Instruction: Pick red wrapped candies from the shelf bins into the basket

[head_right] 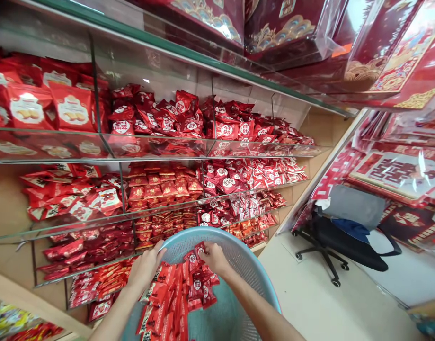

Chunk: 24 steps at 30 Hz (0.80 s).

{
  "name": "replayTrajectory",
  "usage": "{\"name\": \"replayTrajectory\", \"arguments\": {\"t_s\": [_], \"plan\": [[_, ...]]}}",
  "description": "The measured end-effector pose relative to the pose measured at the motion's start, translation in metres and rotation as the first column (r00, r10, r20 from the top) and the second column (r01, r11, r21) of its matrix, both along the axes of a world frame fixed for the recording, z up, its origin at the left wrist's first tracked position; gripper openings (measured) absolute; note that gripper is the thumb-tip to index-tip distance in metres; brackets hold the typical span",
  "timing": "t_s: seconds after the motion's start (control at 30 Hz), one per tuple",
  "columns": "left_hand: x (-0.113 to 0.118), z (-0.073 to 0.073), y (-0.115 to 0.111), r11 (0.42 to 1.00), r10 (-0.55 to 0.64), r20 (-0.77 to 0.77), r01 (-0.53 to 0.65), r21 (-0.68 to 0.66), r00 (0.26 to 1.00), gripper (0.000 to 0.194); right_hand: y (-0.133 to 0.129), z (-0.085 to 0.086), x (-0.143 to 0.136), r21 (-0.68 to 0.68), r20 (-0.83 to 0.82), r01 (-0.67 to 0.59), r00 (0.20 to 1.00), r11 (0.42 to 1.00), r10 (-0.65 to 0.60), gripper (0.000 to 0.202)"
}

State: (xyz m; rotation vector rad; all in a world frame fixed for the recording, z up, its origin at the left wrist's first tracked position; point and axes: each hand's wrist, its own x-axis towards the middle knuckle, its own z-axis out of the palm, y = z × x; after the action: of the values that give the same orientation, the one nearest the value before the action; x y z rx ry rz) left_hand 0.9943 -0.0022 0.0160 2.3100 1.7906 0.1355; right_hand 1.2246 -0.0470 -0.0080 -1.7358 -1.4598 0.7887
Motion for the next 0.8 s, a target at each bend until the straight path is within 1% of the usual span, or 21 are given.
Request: {"name": "replayTrajectory", "arguments": {"t_s": [0.07,0.2,0.3,0.4,0.5,0.57,0.63,0.8], "plan": [[0.0,0.0,0.0,1.0,-0.002,-0.002,0.002,-0.003,1.0,0.047,-0.001,-0.002,-0.003,-0.028,0.039,0.01,0.999,1.0,-0.009,0.013],[0.0,0.001,0.0,1.0,-0.009,-0.006,0.009,-0.006,1.0,0.047,-0.002,-0.003,-0.005,-0.038,0.009,0.044,0.999,0.998,-0.044,0.016],[-0.001,0.002,0.0,1.0,-0.015,-0.009,0.015,0.008,1.0,0.047,-0.003,-0.002,-0.004,-0.064,0.049,0.092,0.995,0.994,-0.089,0.018],[-0.001,0.003,0.0,1.0,-0.021,-0.006,0.021,0.014,1.0,0.046,-0.006,0.0,-0.003,-0.074,0.22,0.097,0.972,0.993,-0.079,0.023],[-0.001,0.003,0.0,1.0,-0.016,-0.009,0.016,0.005,1.0,0.046,-0.008,0.002,-0.003,-0.052,0.431,0.141,0.896,0.989,-0.105,0.026],[-0.002,0.002,0.001,1.0,-0.014,-0.009,0.014,-0.003,1.0,0.046,-0.01,0.002,-0.005,-0.04,0.503,0.174,0.854,0.984,-0.131,0.029],[-0.002,0.0,0.001,1.0,-0.017,-0.006,0.017,0.0,1.0,0.046,-0.012,0.002,-0.007,-0.023,0.521,0.179,0.842,0.984,-0.141,0.03],[-0.003,-0.006,0.007,0.999,0.016,0.026,-0.016,-0.032,1.0,0.047,-0.013,0.0,-0.007,-0.011,0.503,0.19,0.849,0.982,-0.159,0.03]]}}
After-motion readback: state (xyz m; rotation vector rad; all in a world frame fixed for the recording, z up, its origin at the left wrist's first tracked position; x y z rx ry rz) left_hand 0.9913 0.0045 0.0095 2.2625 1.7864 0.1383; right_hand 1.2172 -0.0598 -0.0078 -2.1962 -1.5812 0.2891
